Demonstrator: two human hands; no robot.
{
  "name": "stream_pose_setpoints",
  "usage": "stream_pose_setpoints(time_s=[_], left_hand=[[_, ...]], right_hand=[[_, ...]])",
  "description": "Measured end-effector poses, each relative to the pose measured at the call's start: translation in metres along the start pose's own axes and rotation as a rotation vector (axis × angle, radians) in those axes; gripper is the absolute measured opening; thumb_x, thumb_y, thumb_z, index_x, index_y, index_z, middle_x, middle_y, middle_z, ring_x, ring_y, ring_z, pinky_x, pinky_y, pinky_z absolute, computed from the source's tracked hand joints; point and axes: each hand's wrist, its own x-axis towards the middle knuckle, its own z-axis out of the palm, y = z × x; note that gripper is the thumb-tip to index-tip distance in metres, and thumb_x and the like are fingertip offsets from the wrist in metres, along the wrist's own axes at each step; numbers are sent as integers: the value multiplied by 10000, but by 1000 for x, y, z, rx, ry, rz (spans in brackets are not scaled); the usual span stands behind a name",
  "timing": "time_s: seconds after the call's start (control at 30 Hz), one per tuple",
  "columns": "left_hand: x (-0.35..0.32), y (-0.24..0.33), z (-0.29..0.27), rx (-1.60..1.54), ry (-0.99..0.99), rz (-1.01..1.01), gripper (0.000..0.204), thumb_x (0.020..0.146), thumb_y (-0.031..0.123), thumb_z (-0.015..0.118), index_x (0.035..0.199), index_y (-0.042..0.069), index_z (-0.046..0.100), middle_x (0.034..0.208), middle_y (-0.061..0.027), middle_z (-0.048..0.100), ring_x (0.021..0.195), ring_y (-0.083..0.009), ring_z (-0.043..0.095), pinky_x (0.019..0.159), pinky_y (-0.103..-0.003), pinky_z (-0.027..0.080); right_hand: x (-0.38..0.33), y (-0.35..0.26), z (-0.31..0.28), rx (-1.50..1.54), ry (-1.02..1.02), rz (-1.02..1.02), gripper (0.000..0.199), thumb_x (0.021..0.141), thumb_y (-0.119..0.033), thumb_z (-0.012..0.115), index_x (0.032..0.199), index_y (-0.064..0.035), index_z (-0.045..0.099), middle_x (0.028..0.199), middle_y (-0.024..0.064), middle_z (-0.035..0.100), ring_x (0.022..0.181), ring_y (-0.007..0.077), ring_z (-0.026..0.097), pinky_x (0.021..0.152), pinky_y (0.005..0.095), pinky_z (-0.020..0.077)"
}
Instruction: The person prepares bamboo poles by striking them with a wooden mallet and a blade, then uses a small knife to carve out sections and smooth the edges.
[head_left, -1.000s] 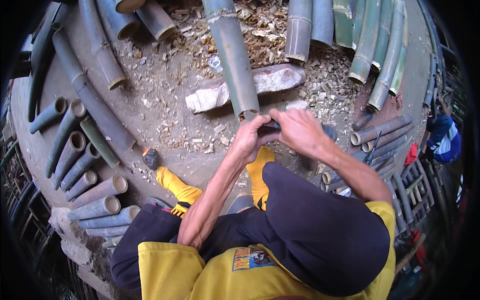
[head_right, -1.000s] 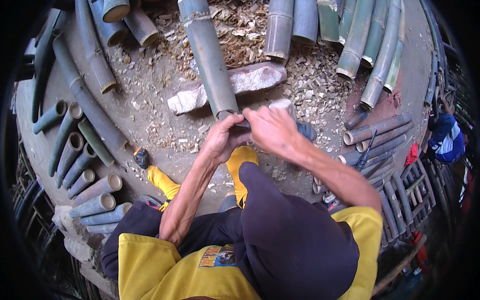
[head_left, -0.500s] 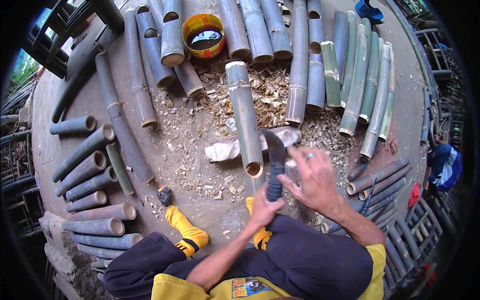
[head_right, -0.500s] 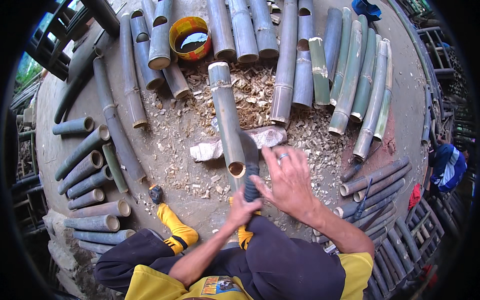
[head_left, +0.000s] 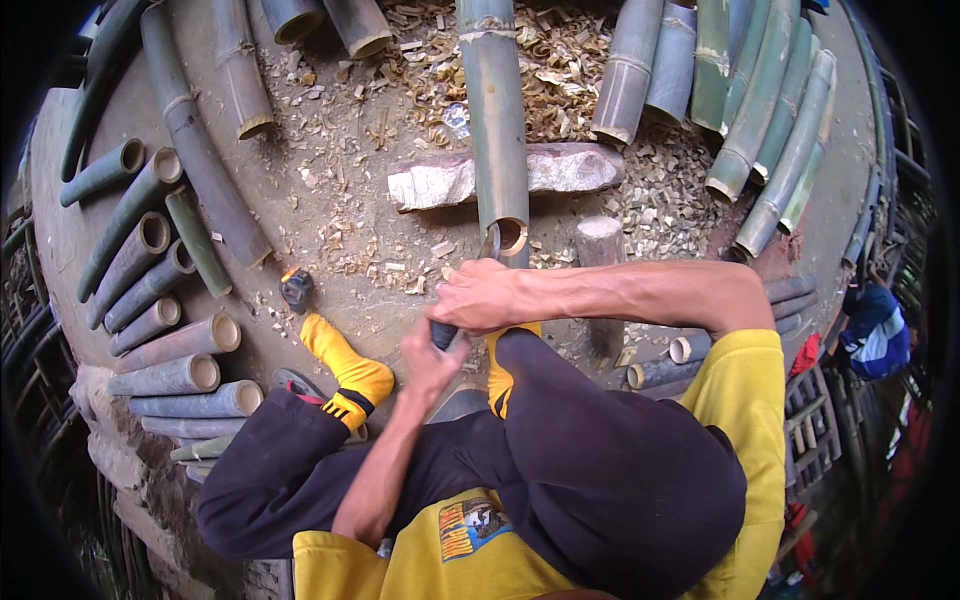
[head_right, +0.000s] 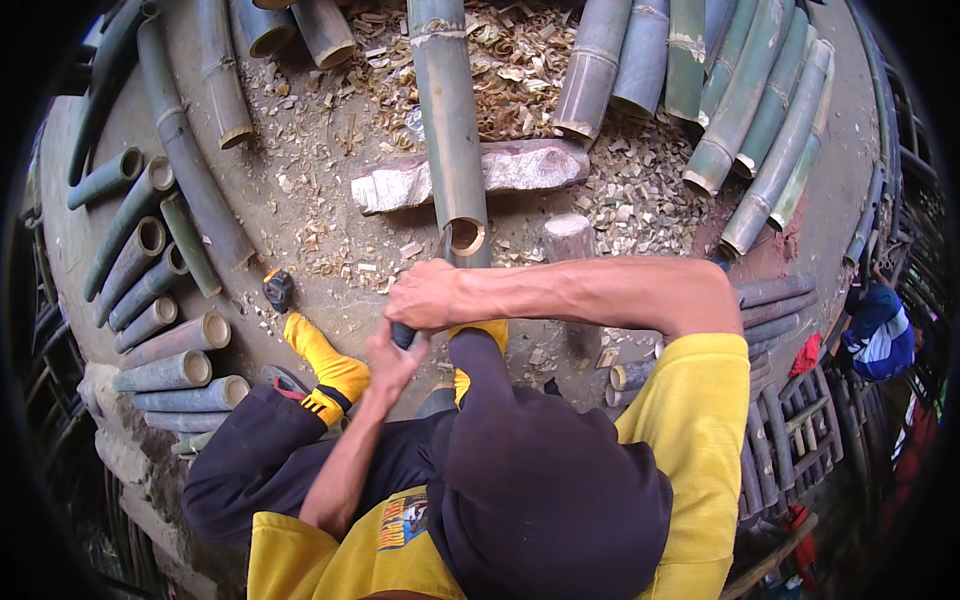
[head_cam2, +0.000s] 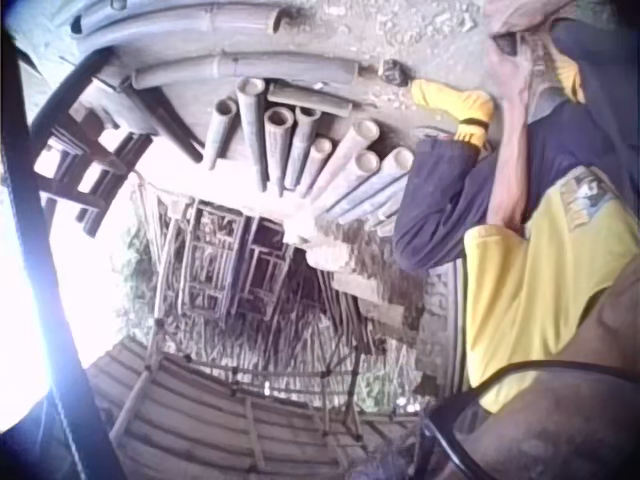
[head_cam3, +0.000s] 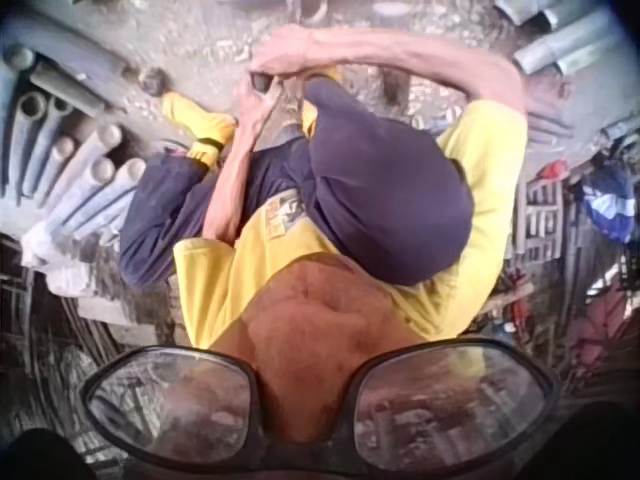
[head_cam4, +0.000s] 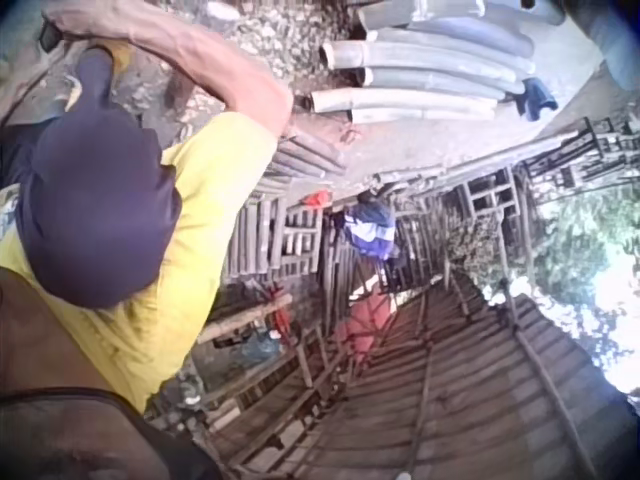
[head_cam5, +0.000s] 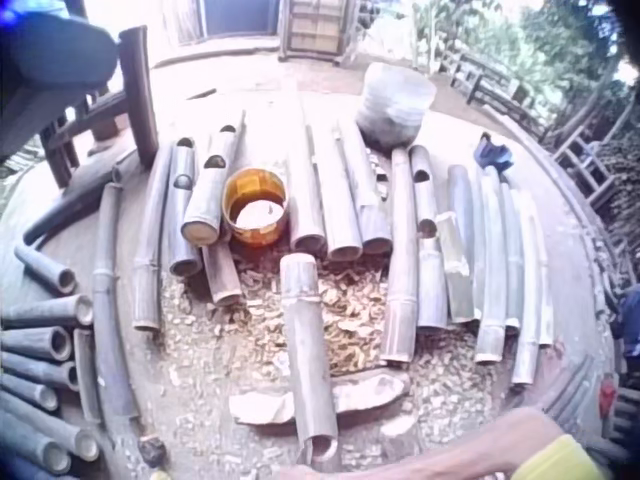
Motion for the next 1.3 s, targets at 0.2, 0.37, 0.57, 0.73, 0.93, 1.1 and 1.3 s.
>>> stream_pose_setpoints(time_s=[0.2, 0.37, 0.57, 0.73, 0.93, 1.1, 1.3], left_hand=[[88, 51, -95, 611, -314, 229, 318, 609, 185, 705, 911, 88, 681, 651, -148, 651, 610, -302, 659, 624, -415, 540], [178, 180, -104, 1172, -508, 794, 75, 624, 104, 644, 698, 96, 655, 636, -83, 633, 565, -238, 628, 506, -361, 505], [212, 158, -107, 1257, -761, 795, 158, 599, 73, 618, 745, 110, 664, 589, -54, 610, 494, -196, 581, 474, -347, 496], [124, 82, -101, 861, -486, 385, 232, 607, 153, 675, 837, 118, 681, 643, -135, 647, 595, -318, 646, 591, -419, 530], [25, 5, -46, 480, -359, 84, 417, 577, 144, 770, 950, 40, 616, 808, -191, 654, 716, -371, 644, 694, -416, 511], [178, 154, -128, 1081, -675, 973, 142, 638, 102, 627, 760, 66, 563, 679, -88, 592, 635, -278, 632, 547, -395, 512], [105, 49, -108, 697, -531, 507, 226, 596, 136, 668, 804, 100, 591, 698, -141, 650, 610, -308, 650, 593, -425, 533]], right_hand=[[-3, 3, -29, 330, 373, 242, 293, 751, -95, 598, 1030, -19, 545, 794, 205, 635, 743, 367, 659, 636, 432, 549], [-7, 9, -27, 597, 1101, 448, 405, 765, -93, 646, 1123, -56, 459, 815, 218, 593, 767, 353, 632, 650, 437, 517], [21, 7, -15, 895, 1053, 520, 457, 765, -62, 632, 1155, -26, 397, 834, 273, 583, 745, 449, 605, 621, 489, 495], [3, 8, 4, 718, 537, 324, 383, 756, -79, 634, 1092, -89, 450, 705, 163, 598, 667, 341, 640, 523, 449, 501], [-6, -5, 10, 387, 179, 271, 396, 713, -121, 644, 1081, -71, 505, 762, 154, 587, 715, 310, 634, 578, 430, 492], [27, -17, -6, 664, 1181, 514, 494, 692, -78, 679, 1124, -57, 441, 863, 212, 550, 799, 385, 602, 654, 459, 496], [4, -12, 8, 610, 592, 386, 491, 692, -58, 686, 1121, -56, 448, 811, 231, 584, 747, 405, 613, 625, 471, 501]])
